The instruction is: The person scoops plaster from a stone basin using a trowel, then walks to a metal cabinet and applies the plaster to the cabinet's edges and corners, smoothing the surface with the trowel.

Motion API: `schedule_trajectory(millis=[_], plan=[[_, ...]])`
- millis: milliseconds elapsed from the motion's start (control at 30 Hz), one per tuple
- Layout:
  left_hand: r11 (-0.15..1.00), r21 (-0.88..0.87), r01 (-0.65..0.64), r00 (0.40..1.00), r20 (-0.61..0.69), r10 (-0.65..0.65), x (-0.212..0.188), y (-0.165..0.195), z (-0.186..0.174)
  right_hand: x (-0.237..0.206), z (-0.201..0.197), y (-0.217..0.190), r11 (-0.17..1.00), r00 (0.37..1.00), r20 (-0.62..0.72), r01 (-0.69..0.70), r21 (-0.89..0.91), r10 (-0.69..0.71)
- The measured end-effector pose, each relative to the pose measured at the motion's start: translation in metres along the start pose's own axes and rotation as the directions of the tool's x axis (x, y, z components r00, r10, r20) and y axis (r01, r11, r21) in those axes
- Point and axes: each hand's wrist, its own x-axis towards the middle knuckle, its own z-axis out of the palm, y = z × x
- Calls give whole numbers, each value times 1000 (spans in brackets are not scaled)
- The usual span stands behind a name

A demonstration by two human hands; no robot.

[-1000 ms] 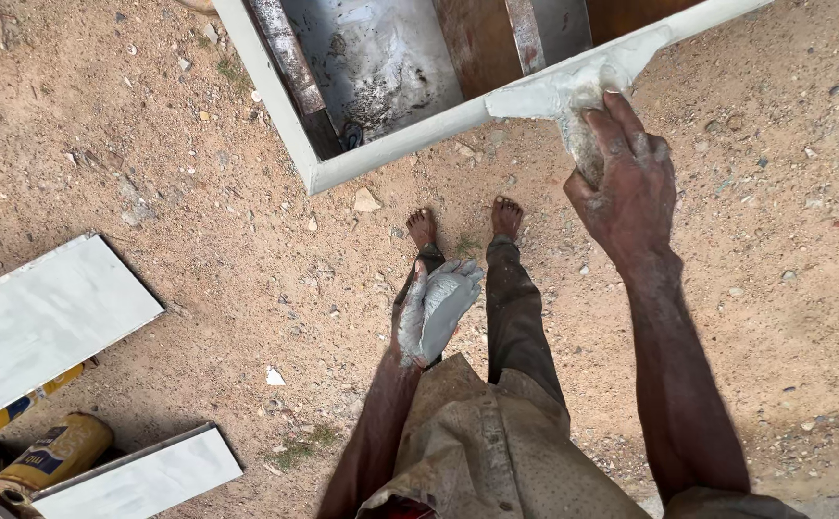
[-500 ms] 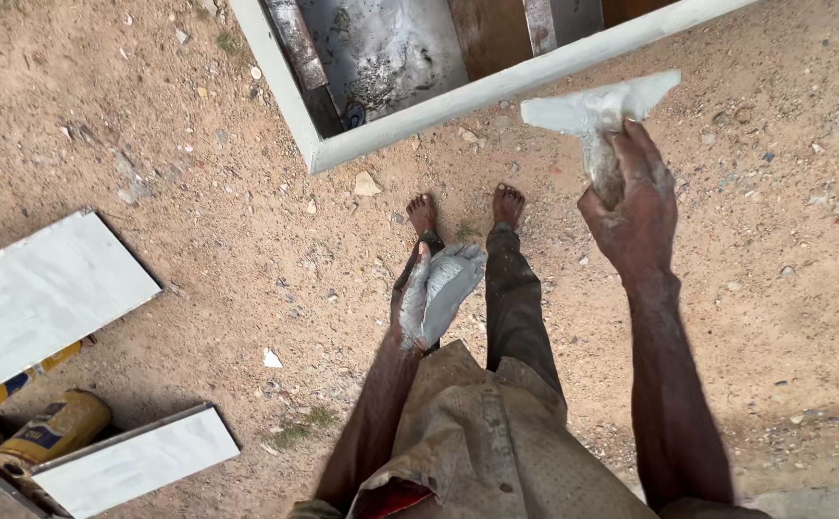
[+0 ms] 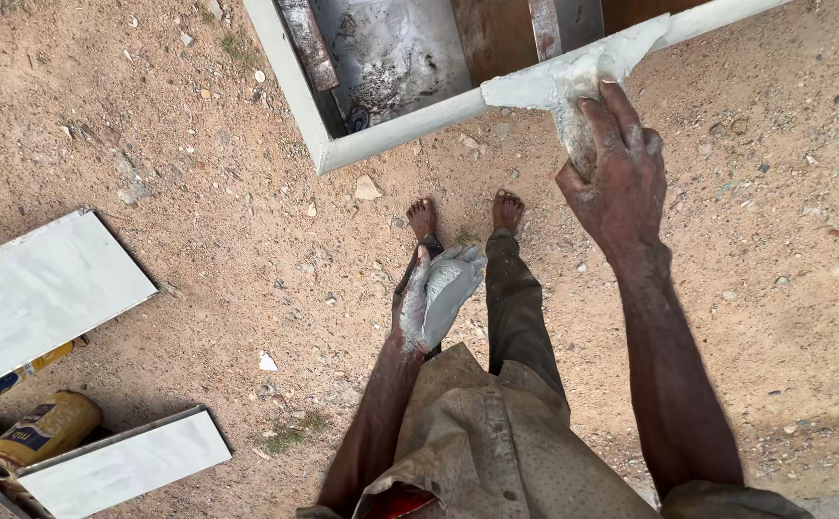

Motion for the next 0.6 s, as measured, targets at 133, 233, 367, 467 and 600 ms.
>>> schedule_trajectory(millis=[133, 233, 367, 467, 600], plan=[[1000, 6, -3, 999, 42, 3, 3, 0, -10, -21, 14, 7, 988, 962, 240, -148, 46, 132], [996, 74, -40, 999, 39, 37, 12, 1, -9, -54, 18, 17, 975, 976, 205, 26, 222, -73], [952, 108, -285, 938, 234, 255, 18, 0, 11, -97, -15, 32, 329, 825, 499, -564, 758, 263], [988, -152, -35, 947, 312, 82, 17, -1, 39, -116, -49, 30, -199, 852, 516, -493, 847, 84], [863, -487, 133, 871, 472, 132, 9, -36, 84, -137, -77, 7, -309, 920, 381, -390, 867, -93]])
